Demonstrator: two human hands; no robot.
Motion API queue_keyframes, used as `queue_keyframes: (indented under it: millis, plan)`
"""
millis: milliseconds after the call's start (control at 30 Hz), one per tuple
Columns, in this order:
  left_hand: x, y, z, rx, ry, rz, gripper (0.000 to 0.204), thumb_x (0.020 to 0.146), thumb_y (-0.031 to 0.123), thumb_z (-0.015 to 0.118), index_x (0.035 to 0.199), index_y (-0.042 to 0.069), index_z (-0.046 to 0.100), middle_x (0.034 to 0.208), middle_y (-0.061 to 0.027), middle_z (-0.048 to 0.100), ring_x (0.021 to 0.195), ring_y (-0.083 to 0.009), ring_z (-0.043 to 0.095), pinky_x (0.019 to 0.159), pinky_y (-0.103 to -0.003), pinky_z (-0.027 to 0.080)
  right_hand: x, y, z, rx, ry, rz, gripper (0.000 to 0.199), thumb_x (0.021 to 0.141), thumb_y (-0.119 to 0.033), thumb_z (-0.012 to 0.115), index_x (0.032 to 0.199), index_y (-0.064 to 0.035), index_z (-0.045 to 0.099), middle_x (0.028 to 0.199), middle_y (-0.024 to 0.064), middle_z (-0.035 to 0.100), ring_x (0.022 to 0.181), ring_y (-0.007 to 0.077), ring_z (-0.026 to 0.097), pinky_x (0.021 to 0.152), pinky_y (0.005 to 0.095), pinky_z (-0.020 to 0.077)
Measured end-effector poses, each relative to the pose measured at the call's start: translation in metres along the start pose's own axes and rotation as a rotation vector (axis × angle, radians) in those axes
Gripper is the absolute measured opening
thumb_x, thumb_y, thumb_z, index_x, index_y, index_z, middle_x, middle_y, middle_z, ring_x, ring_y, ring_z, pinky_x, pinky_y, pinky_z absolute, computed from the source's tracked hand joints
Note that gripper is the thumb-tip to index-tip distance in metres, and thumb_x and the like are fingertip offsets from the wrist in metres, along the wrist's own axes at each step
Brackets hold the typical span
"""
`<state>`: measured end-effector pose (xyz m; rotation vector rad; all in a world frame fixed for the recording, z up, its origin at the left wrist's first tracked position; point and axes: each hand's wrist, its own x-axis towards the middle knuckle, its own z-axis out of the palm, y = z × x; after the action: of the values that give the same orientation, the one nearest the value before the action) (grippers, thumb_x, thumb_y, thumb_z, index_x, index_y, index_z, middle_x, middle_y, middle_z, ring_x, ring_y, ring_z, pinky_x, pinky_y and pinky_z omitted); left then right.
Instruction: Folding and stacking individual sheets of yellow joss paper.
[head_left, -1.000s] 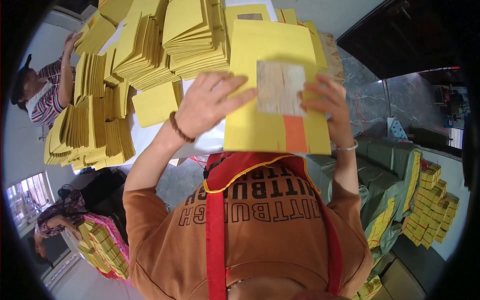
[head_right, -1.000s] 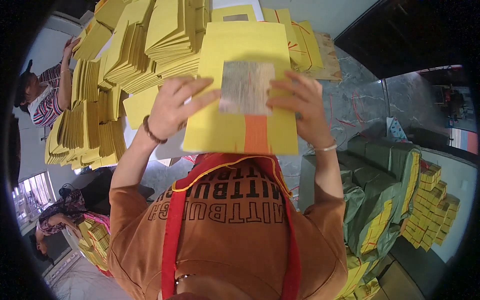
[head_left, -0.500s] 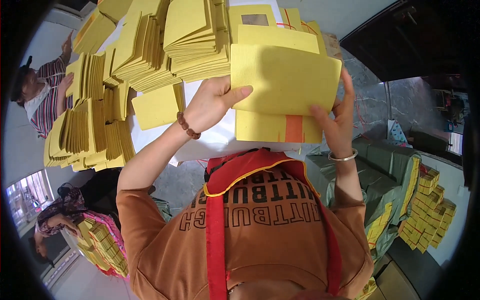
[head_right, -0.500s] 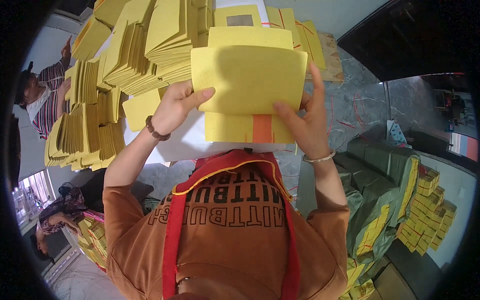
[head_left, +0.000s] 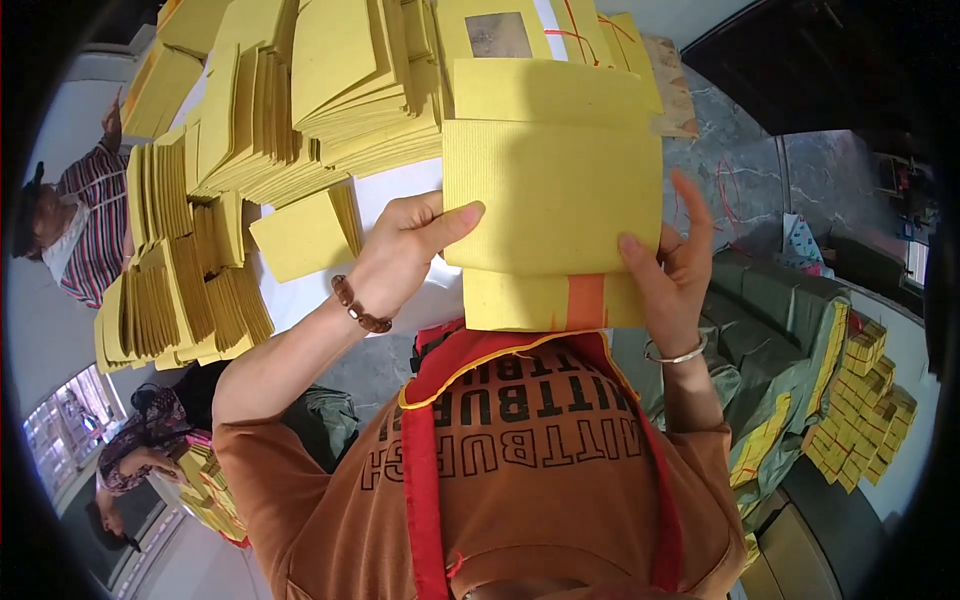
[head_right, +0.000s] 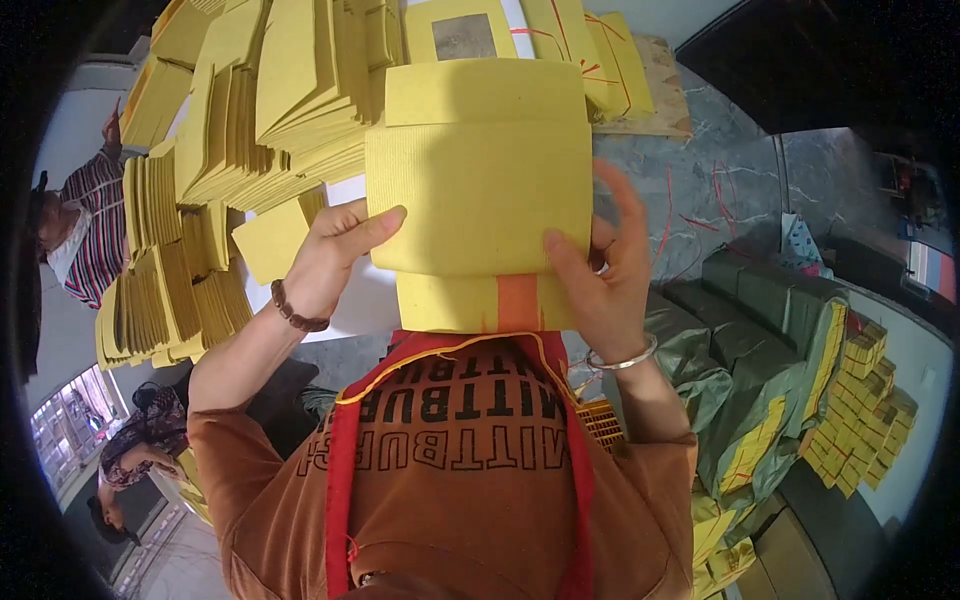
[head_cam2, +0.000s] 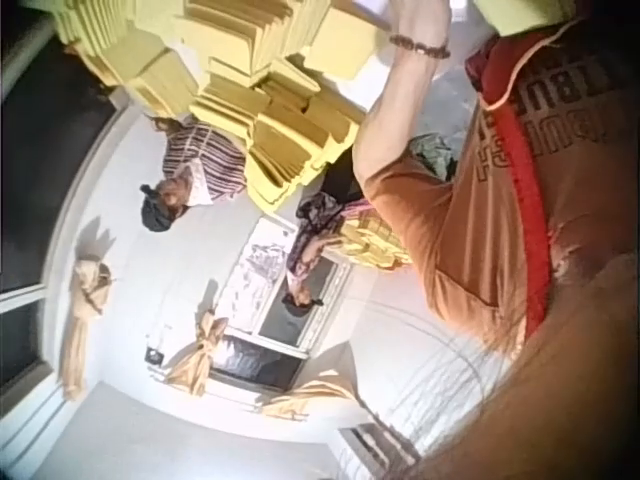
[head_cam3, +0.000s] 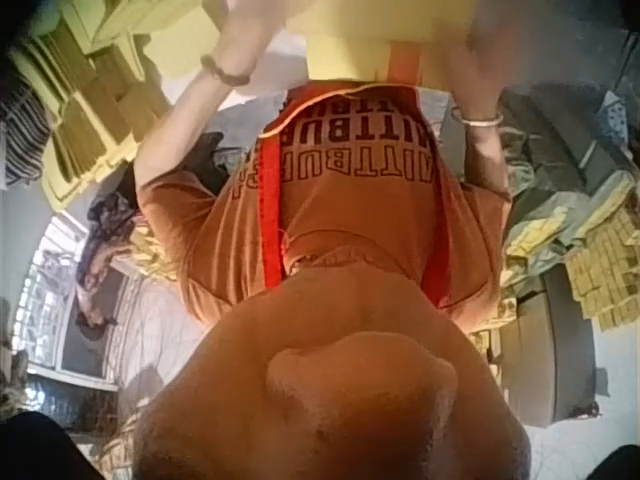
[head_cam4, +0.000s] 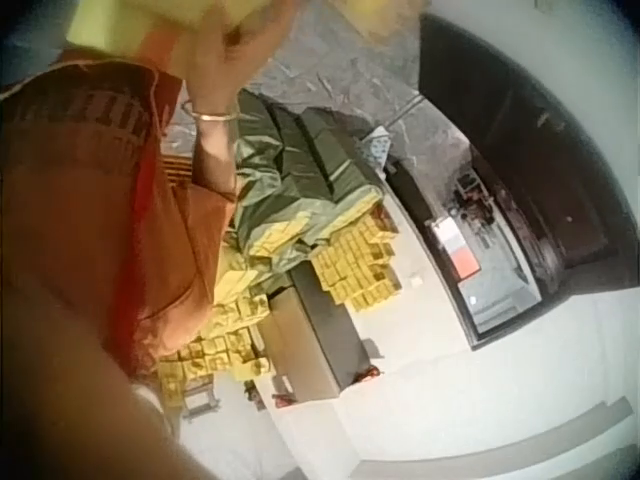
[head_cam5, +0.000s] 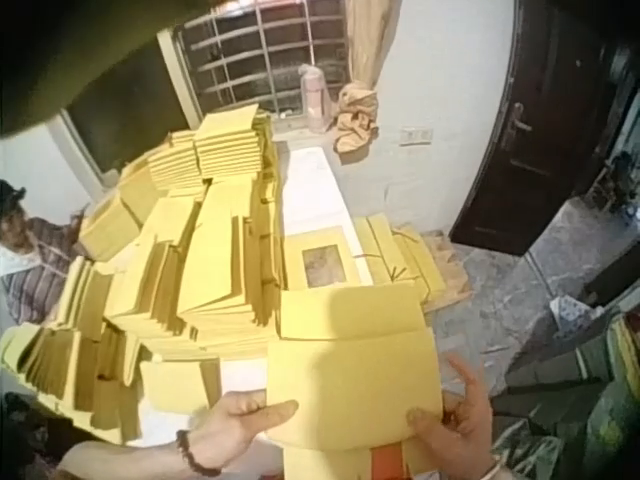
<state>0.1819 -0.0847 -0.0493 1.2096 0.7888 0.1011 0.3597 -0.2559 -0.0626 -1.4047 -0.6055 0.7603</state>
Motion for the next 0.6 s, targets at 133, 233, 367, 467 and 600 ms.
queue_keyframes:
  millis: [133,233,367,467,600]
  plan:
    - [0.004,0.005,-0.002,0.067,0.005,-0.092,0.028,0.091,0.021,0.053,0.101,-0.004,0.061,0.091,-0.0052,0.065,0.083,-0.0074,0.057,0.077,-0.022,0.043,0.005,-0.004,-0.006,-0.515,-0.057,-0.187,0.024,0.081,-0.001,0.058,0.104,-0.0039,0.060,0.087,0.0030,0.065,0.067,0.0068,0.054,0.061,0.0212,0.0401]
    - [0.000,0.004,0.001,0.069,0.014,-0.029,0.029,0.091,0.021,0.054,0.102,-0.005,0.062,0.091,-0.0048,0.065,0.081,-0.0067,0.056,0.074,-0.022,0.044,0.004,-0.004,-0.005,-0.597,-0.075,-0.251,0.016,0.079,-0.002,0.058,0.094,-0.0025,0.065,0.081,0.0042,0.064,0.064,0.0089,0.053,0.058,0.0230,0.0397]
    - [-0.005,0.002,0.008,-0.015,0.047,0.051,0.024,0.091,0.019,0.055,0.099,-0.003,0.063,0.089,-0.0035,0.065,0.079,-0.0054,0.056,0.073,-0.021,0.043,0.005,-0.009,-0.004,-0.405,-0.053,0.056,0.020,0.079,-0.002,0.058,0.098,-0.0018,0.065,0.080,0.0057,0.064,0.065,0.0082,0.054,0.055,0.0228,0.0397]
    - [-0.002,-0.004,0.002,0.022,0.054,0.012,0.024,0.090,0.019,0.056,0.100,-0.003,0.063,0.089,-0.0034,0.065,0.078,-0.0056,0.055,0.072,-0.021,0.043,0.005,-0.004,-0.001,-0.321,-0.021,0.104,0.020,0.080,-0.002,0.058,0.099,-0.0020,0.065,0.080,0.0043,0.064,0.065,0.0053,0.052,0.055,0.0204,0.0387]
    - [-0.003,-0.007,0.004,-0.006,0.080,0.035,0.023,0.090,0.019,0.057,0.098,-0.002,0.063,0.089,-0.0030,0.065,0.078,-0.0056,0.055,0.072,-0.021,0.042,0.003,-0.002,-0.001,-0.376,-0.019,0.092,0.020,0.080,-0.002,0.058,0.099,-0.0015,0.064,0.080,0.0019,0.062,0.065,0.0027,0.049,0.054,0.0181,0.0373]
